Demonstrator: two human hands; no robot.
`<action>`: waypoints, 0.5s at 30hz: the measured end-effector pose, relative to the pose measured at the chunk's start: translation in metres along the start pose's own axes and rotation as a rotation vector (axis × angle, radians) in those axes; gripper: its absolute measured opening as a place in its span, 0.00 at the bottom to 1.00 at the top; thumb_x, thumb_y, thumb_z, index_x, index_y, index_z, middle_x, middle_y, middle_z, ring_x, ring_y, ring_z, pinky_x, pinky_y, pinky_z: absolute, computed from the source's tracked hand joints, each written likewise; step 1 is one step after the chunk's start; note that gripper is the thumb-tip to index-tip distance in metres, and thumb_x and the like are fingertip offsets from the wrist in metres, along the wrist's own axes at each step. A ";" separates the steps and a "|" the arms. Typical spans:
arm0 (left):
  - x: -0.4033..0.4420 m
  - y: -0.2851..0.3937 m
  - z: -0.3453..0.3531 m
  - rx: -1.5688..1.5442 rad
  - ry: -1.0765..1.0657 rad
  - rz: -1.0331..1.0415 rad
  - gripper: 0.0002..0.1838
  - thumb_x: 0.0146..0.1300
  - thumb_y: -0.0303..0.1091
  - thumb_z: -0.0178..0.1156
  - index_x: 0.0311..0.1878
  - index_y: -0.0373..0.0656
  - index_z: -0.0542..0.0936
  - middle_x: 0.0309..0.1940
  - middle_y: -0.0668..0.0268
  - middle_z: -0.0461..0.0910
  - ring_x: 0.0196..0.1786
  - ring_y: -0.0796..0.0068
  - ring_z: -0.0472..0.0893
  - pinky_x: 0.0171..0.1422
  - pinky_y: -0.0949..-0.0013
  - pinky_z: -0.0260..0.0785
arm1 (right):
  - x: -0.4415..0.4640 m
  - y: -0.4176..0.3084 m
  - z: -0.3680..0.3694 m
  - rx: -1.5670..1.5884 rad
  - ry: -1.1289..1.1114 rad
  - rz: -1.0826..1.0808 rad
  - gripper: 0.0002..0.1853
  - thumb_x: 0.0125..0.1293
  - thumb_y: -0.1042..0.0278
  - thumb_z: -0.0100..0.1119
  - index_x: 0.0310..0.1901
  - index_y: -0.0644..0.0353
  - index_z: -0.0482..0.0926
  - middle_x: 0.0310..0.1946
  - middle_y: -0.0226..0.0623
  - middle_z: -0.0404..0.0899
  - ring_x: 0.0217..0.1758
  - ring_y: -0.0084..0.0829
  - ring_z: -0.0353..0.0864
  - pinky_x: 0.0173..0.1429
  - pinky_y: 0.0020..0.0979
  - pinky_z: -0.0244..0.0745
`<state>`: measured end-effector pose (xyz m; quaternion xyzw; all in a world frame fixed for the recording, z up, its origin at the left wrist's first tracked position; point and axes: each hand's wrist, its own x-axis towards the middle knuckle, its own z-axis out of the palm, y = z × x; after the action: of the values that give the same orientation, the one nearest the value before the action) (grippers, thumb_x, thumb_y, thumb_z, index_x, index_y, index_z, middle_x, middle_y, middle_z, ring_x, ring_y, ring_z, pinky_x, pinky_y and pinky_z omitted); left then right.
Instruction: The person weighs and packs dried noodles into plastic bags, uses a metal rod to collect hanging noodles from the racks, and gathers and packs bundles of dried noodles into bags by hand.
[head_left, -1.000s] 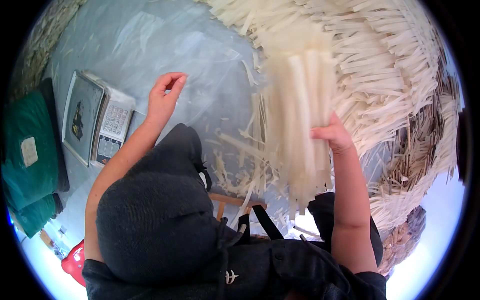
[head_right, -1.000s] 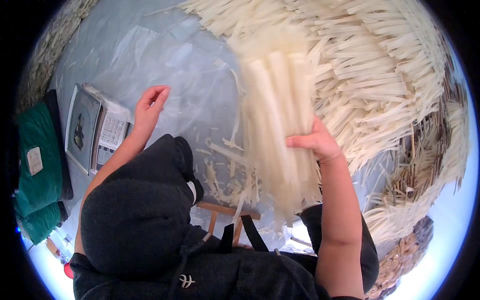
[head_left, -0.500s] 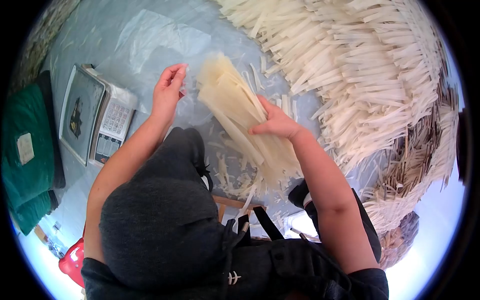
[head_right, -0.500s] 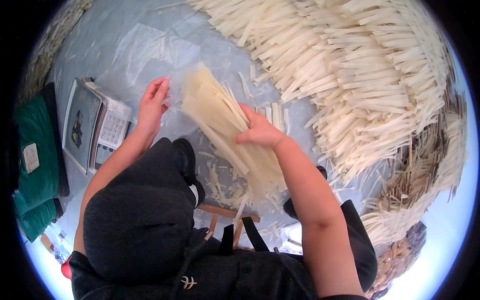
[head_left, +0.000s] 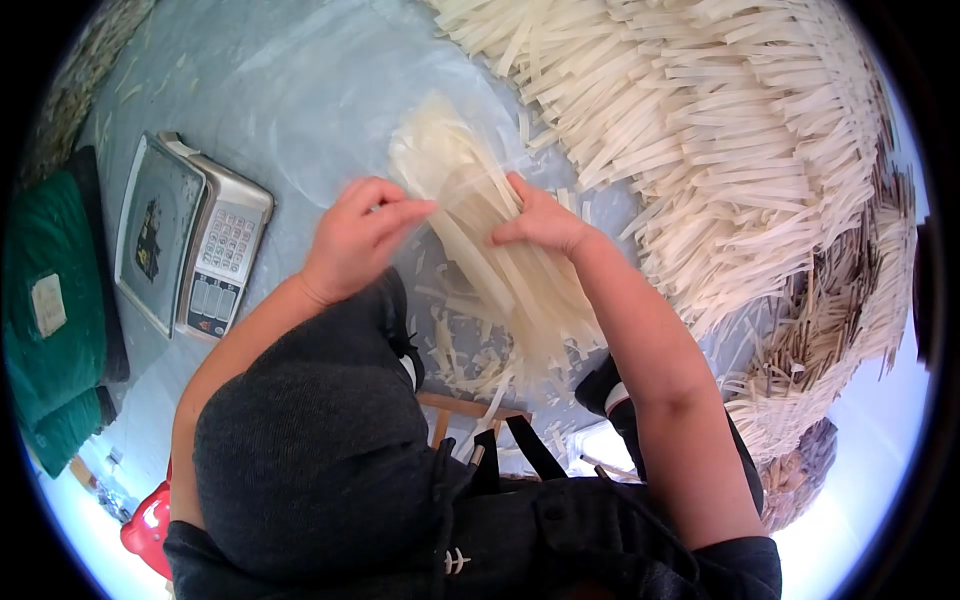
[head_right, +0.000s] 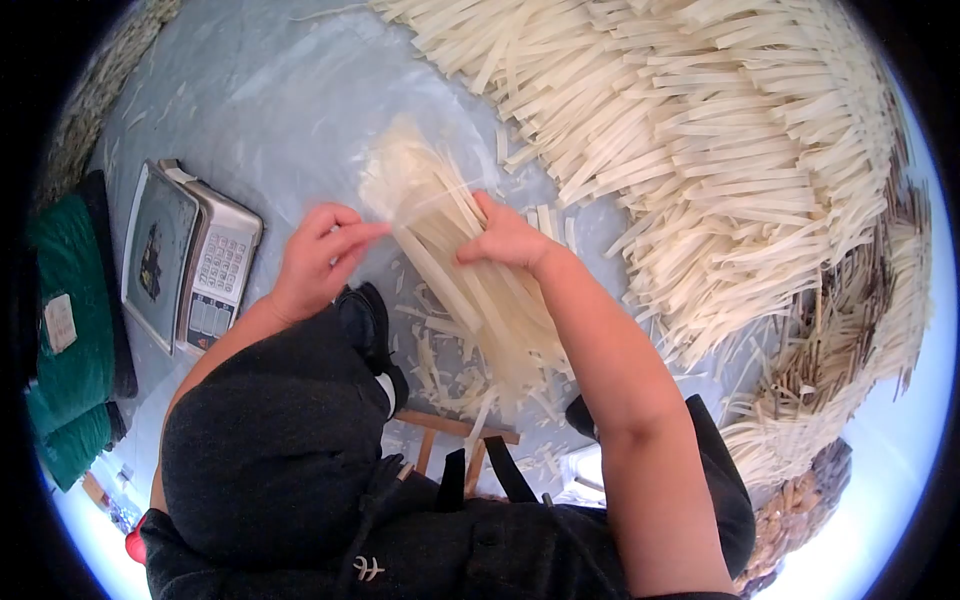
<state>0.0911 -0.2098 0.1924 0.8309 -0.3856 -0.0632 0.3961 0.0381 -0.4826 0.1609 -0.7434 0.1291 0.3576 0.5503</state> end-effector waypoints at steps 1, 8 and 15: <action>0.003 0.009 0.000 -0.054 -0.037 0.027 0.17 0.57 0.20 0.64 0.49 0.46 0.85 0.37 0.66 0.74 0.42 0.67 0.76 0.44 0.69 0.69 | 0.002 -0.004 -0.001 0.025 0.005 0.035 0.49 0.41 0.65 0.72 0.70 0.57 0.63 0.56 0.48 0.77 0.59 0.40 0.77 0.64 0.34 0.70; 0.011 0.010 0.007 -0.286 -0.158 -0.043 0.16 0.57 0.24 0.64 0.49 0.49 0.85 0.37 0.69 0.77 0.42 0.68 0.77 0.47 0.69 0.72 | 0.030 -0.025 0.021 0.326 -0.131 -0.133 0.42 0.46 0.64 0.72 0.66 0.58 0.66 0.54 0.48 0.79 0.59 0.38 0.78 0.61 0.34 0.72; 0.025 0.008 0.004 -0.165 -0.058 0.080 0.14 0.56 0.22 0.63 0.46 0.48 0.84 0.44 0.67 0.77 0.43 0.66 0.77 0.51 0.67 0.72 | 0.085 -0.039 0.094 -0.478 0.284 -0.130 0.30 0.58 0.48 0.63 0.60 0.53 0.72 0.55 0.45 0.79 0.58 0.43 0.79 0.56 0.40 0.76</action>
<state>0.1027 -0.2325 0.2005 0.7771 -0.4235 -0.1030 0.4541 0.0847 -0.3661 0.1192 -0.9015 0.0689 0.2339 0.3576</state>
